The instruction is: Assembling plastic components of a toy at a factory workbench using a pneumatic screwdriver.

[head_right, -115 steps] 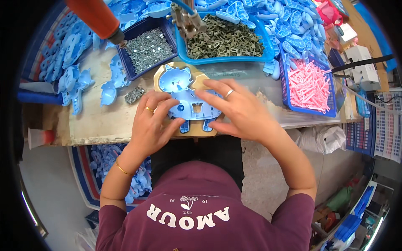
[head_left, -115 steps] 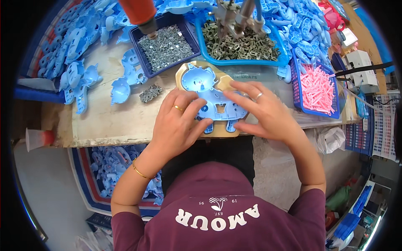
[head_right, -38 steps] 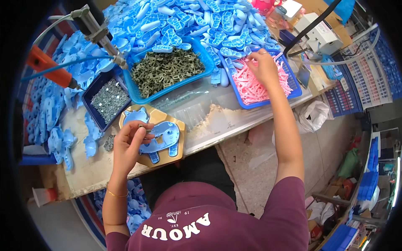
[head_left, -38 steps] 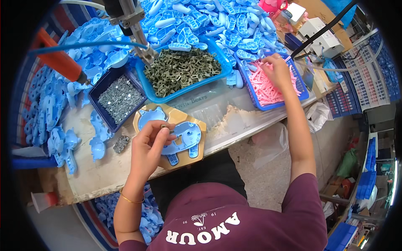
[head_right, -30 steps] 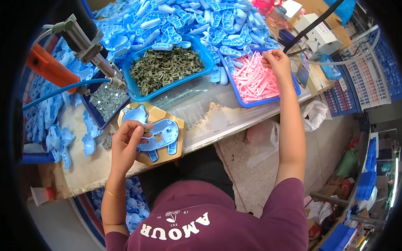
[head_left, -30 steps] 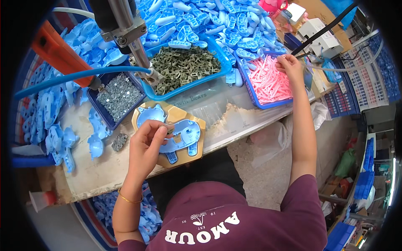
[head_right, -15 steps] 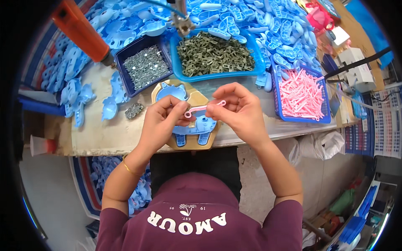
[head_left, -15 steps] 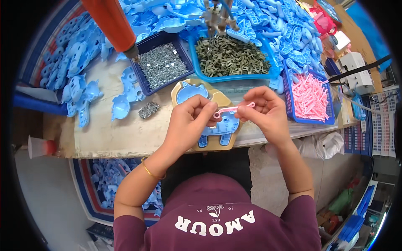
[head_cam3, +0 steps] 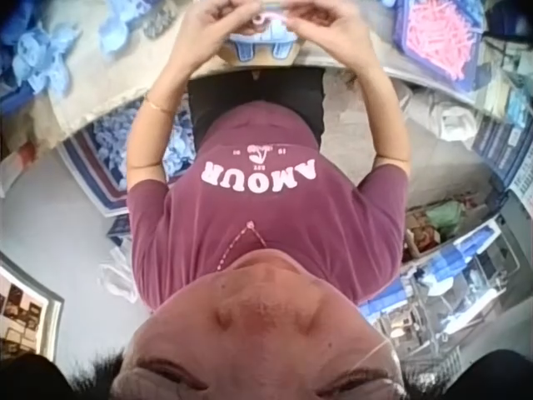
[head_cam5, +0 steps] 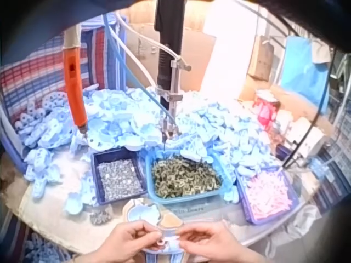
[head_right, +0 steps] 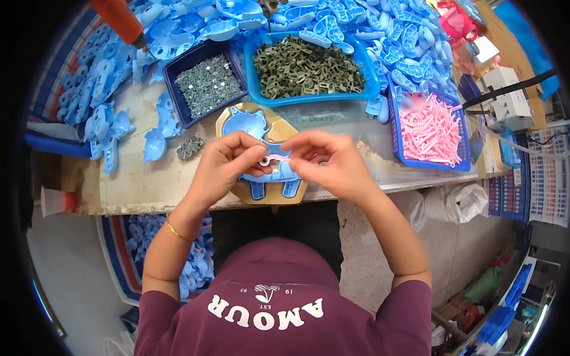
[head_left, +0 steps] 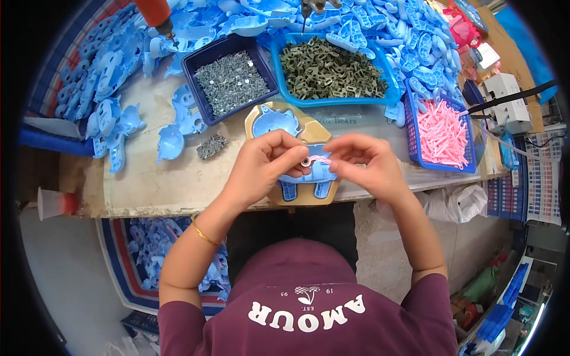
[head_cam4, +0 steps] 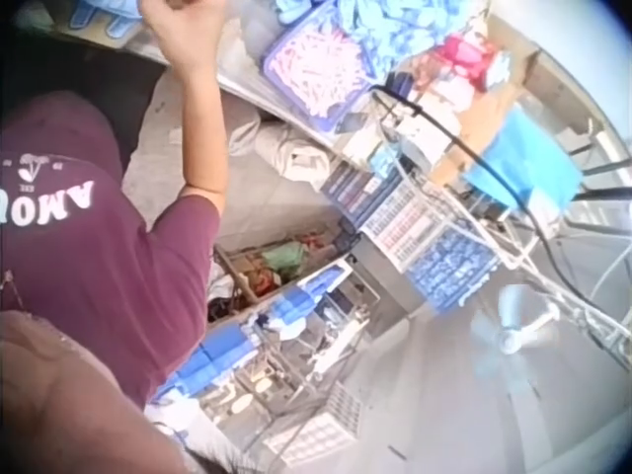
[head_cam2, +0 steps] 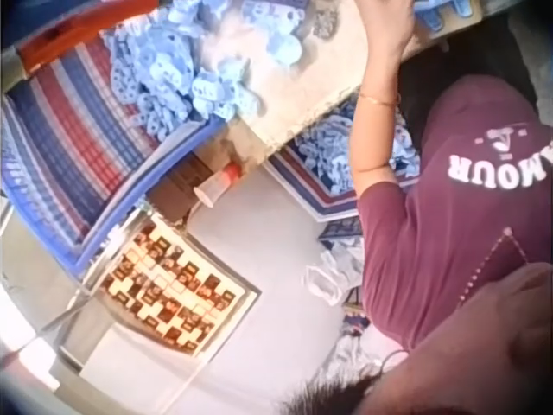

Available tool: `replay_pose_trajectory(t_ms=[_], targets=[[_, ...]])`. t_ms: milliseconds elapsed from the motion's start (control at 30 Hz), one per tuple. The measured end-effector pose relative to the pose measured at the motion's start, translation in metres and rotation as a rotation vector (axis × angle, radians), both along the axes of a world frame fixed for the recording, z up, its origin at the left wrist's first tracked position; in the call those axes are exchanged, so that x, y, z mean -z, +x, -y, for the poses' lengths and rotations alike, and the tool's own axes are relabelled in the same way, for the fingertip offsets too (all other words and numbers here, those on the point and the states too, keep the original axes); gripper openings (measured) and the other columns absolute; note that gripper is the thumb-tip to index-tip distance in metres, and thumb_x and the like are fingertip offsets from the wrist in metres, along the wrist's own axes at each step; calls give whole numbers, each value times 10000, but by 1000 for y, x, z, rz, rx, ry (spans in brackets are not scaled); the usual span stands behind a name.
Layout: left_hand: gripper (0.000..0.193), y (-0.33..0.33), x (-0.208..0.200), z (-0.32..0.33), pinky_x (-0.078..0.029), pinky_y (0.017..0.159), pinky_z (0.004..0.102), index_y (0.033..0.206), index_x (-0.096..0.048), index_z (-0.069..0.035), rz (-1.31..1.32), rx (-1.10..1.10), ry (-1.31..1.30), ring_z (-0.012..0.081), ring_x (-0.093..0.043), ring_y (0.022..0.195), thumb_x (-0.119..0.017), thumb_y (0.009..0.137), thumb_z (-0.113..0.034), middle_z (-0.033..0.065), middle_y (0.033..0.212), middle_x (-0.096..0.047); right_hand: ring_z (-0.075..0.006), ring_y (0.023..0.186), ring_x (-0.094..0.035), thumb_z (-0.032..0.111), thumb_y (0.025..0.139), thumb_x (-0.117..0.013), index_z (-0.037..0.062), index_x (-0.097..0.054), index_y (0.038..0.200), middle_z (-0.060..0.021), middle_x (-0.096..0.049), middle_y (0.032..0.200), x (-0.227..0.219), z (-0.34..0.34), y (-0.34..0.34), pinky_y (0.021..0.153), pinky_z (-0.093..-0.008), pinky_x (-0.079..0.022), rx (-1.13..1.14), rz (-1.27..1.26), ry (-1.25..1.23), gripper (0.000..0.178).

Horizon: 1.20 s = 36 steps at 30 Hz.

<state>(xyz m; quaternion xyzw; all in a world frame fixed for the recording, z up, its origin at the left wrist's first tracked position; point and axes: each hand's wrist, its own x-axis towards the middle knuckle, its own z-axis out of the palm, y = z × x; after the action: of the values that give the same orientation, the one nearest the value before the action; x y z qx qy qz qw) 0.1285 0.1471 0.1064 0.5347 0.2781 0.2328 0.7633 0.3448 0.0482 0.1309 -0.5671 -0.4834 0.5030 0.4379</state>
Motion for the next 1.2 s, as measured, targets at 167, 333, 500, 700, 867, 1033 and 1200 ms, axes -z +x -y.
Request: replay_pose_trajectory(t_ms=[167,333,500,700,867,1033,1200], targets=[[165,-8,-3,-5,-602,708,248,1037,-612,3,-27,97,42,148,-733,836,-641,1013,-158,95,939,-714,-118,713,-671,68,854,-773,40,-756,1035,-54,-706,828,-20,-6,-15,630,-267,-517,-176,427,222,184],[194,-12,-9,-6,-597,720,254,1132,-587,-2,-108,140,94,147,-728,866,-597,1037,-171,100,929,-725,-219,689,-679,112,832,-785,66,-745,954,-64,-693,822,-15,-11,-20,591,-320,-506,-208,755,509,136],[184,-30,-16,-14,-582,686,284,1157,-618,-23,-223,-243,557,161,-739,839,-577,1035,-155,107,945,-749,-255,742,-670,172,841,-764,92,-732,925,-51,-667,833,-8,-24,-34,614,-368,-517,-190,993,585,120],[195,-45,-4,-12,-524,659,249,1084,-686,-17,-305,-341,917,115,-693,814,-544,1053,-147,61,950,-749,-274,764,-658,206,860,-729,95,-711,882,-56,-634,807,14,-33,-44,642,-410,-515,-310,1062,468,114],[111,-47,1,-4,-554,769,369,1005,-698,-33,-363,-307,1092,277,-679,900,-682,926,-109,83,946,-718,-302,791,-656,193,862,-716,92,-713,892,-68,-633,829,12,-40,-43,661,-430,-513,-375,1048,407,106],[242,-45,9,4,-500,979,441,1077,-687,-65,-333,-54,1407,311,-599,1151,-729,877,-195,93,1166,-664,-326,837,-655,152,843,-712,78,-704,933,-87,-636,876,9,-47,-37,700,-449,-519,-502,1048,412,116],[355,-48,14,6,-378,1145,491,1150,-672,-89,-479,106,1549,297,-507,1305,-706,894,-332,77,1294,-603,-312,865,-648,115,828,-723,77,-673,1009,-86,-624,911,8,-27,-29,709,-430,-525,-335,992,513,191]])
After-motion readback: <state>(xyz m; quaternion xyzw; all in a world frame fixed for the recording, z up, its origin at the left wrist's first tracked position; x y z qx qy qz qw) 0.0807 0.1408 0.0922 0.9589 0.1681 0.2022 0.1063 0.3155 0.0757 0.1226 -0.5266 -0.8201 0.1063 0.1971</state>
